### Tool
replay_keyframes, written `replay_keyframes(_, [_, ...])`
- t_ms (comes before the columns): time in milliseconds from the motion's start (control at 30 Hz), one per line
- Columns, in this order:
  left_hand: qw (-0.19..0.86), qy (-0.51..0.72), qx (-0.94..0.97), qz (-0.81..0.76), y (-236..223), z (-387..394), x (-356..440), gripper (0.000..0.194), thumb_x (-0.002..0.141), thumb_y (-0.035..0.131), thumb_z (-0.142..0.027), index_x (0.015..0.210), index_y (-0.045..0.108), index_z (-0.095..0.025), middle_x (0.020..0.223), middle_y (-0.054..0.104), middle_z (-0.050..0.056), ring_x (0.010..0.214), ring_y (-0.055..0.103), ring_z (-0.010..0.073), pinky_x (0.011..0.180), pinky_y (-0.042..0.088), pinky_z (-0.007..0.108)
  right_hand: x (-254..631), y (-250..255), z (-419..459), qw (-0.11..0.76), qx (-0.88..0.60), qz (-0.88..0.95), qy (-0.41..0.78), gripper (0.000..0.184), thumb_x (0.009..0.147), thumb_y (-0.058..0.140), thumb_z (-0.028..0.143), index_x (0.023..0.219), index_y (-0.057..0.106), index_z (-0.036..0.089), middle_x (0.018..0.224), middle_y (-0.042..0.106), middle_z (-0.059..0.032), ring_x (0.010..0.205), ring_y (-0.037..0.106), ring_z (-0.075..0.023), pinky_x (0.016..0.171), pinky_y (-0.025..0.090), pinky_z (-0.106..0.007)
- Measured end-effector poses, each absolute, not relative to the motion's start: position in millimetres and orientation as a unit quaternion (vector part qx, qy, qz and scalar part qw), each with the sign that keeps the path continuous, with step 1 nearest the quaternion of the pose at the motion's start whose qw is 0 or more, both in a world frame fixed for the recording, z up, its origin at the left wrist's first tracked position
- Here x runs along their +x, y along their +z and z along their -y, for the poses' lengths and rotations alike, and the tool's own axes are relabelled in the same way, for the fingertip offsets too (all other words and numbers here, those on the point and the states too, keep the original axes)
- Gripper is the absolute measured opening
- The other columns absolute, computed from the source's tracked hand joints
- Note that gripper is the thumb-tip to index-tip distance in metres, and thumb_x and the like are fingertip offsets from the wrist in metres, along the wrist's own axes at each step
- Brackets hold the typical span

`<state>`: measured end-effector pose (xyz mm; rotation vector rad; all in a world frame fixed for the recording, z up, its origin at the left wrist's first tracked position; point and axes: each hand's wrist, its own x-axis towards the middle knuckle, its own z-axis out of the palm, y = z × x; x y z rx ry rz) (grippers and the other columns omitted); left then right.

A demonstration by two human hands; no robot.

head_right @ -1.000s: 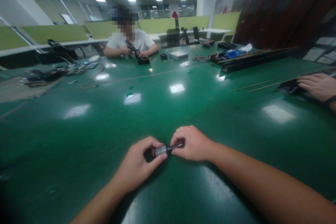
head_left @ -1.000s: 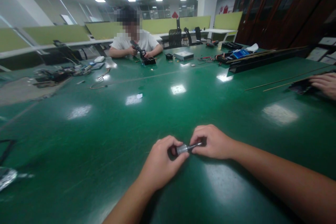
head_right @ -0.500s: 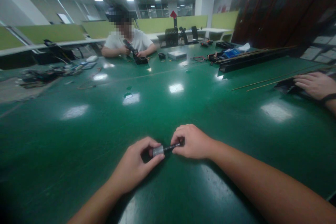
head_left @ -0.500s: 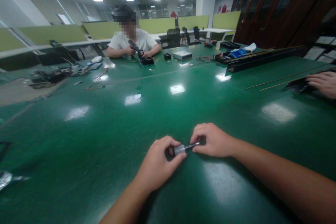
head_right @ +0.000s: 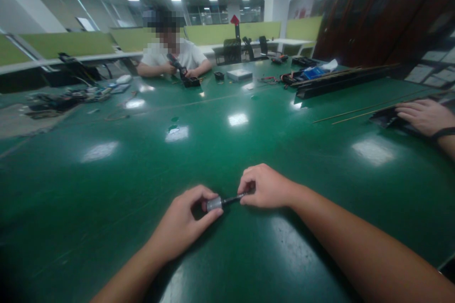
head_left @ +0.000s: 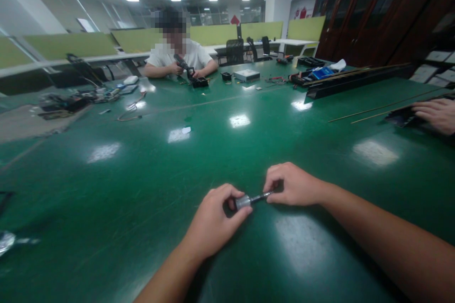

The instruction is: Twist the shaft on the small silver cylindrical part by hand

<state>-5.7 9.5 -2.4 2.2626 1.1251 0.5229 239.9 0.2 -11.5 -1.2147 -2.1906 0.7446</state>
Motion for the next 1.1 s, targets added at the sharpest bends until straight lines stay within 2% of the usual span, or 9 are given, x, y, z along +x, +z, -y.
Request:
replay_keyframes(533, [0.278,0.188,0.843,-0.421,-4,-8,-10,0.015,0.082,0.069,-0.032,0.088,0.065,-0.019,0.082,0.064,0.002,0.076,0.058,0.0189,0.071,0.042,0.03,259,-7,-7,0.227,-0.486,0.792,0.293,0.007,0.07,0.076,0.019,0.077,0.074,0.016,0.076,0.069,-0.0014,0.069,0.062,-0.0132,0.064,0.046,-0.024])
replay_keyframes(833, [0.271,0.192,0.845,-0.42,-6,-10,-9,0.014,0.082,0.068,-0.032,0.088,0.064,-0.02,0.081,0.065,0.001,0.075,0.059,0.0186,0.071,0.043,0.029,256,-7,-8,0.223,-0.458,0.808,0.295,0.009,0.071,0.077,0.023,0.079,0.076,0.018,0.074,0.069,-0.001,0.071,0.062,-0.014,0.065,0.046,-0.025])
replay_keyframes(1033, [0.27,0.198,0.841,-0.426,-6,-11,-1,0.016,0.08,0.071,-0.032,0.089,0.064,-0.02,0.08,0.064,0.001,0.074,0.058,0.0185,0.069,0.042,0.029,230,-17,-4,0.269,-0.431,0.823,0.254,0.01,0.077,0.076,0.027,0.083,0.075,0.02,0.075,0.07,-0.0006,0.073,0.063,-0.0145,0.078,0.044,-0.03])
replay_keyframes(1100, [0.275,0.204,0.839,-0.424,-6,-12,1,0.016,0.078,0.072,-0.029,0.089,0.064,-0.02,0.082,0.064,0.001,0.075,0.059,0.0184,0.069,0.043,0.029,220,-21,-2,0.285,-0.422,0.829,0.232,0.008,0.077,0.075,0.024,0.084,0.074,0.02,0.078,0.07,-0.0013,0.077,0.063,-0.0155,0.08,0.042,-0.03])
